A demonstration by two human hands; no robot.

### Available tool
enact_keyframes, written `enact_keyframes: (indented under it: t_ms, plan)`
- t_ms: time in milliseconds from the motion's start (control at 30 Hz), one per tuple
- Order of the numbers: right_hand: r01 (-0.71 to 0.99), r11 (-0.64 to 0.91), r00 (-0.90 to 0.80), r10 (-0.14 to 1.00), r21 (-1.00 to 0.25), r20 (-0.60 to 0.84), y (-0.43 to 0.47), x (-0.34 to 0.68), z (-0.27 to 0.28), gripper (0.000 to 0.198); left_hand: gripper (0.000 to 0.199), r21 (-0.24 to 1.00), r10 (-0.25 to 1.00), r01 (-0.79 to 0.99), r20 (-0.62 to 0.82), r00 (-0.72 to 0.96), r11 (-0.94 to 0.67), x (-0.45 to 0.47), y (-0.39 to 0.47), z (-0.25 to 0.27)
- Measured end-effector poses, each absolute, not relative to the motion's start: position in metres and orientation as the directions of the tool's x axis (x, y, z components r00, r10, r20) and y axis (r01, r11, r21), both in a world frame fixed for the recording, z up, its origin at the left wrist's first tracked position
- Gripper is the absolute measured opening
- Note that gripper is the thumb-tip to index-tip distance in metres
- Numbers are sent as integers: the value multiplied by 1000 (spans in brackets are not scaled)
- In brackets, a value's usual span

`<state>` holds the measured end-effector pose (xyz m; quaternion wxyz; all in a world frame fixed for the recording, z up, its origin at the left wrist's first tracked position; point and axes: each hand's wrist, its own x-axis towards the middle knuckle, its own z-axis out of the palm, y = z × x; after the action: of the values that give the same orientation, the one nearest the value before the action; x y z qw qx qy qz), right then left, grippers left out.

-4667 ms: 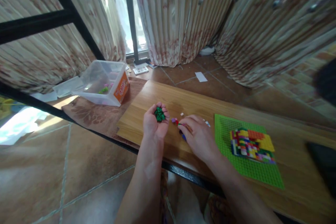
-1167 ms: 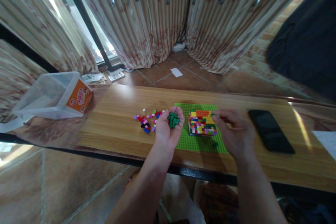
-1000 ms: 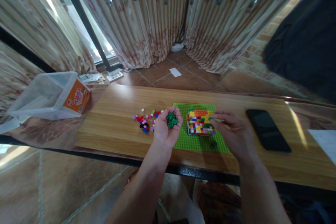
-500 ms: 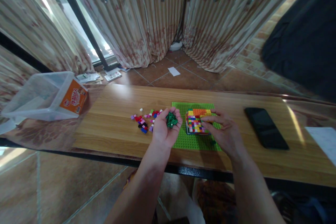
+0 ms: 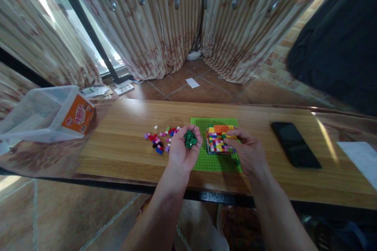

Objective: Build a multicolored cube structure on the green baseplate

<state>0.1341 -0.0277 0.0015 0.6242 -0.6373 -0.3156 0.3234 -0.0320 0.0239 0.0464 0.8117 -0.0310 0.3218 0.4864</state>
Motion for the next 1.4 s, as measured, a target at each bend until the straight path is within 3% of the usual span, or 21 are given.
enact_keyframes:
  t_ms: [333,433,533,667,800,933,1067,1200,1400]
  plan:
    - [56,-17,617,787,-998,21,-40,148,18,25,24,288,771,-797,-553,314,531,-30,22,49]
    - [241,-169,619,785,-956,17,-59,170,28,25,24,299,774,-790,-548,318,536,-29,22,49]
    - [452,-281,412,907,-846,-81,-78,184,25,21,25,304,774,-783,-542,327,543,-29,22,48]
    - [704,-252,239,964,-664,-113,-88,181,11,16,25,315,782,-782,-533,323,537,-29,21,47]
    - [802,-204,210,976,-561,-55,-86,174,5,14,25,324,788,-784,-530,313,529,-31,22,47]
    - [807,-166,184,983,-567,-25,-85,177,6,15,26,325,795,-795,-528,298,513,-33,23,47]
    - [735,-196,213,976,-649,-53,-84,183,13,24,25,320,790,-790,-530,308,523,-34,24,47]
    - [562,-277,394,918,-779,-43,-78,182,23,31,24,308,784,-792,-535,314,527,-34,23,47]
    - [447,-205,557,825,-871,91,-68,171,30,32,22,305,772,-788,-555,309,535,-35,21,48]
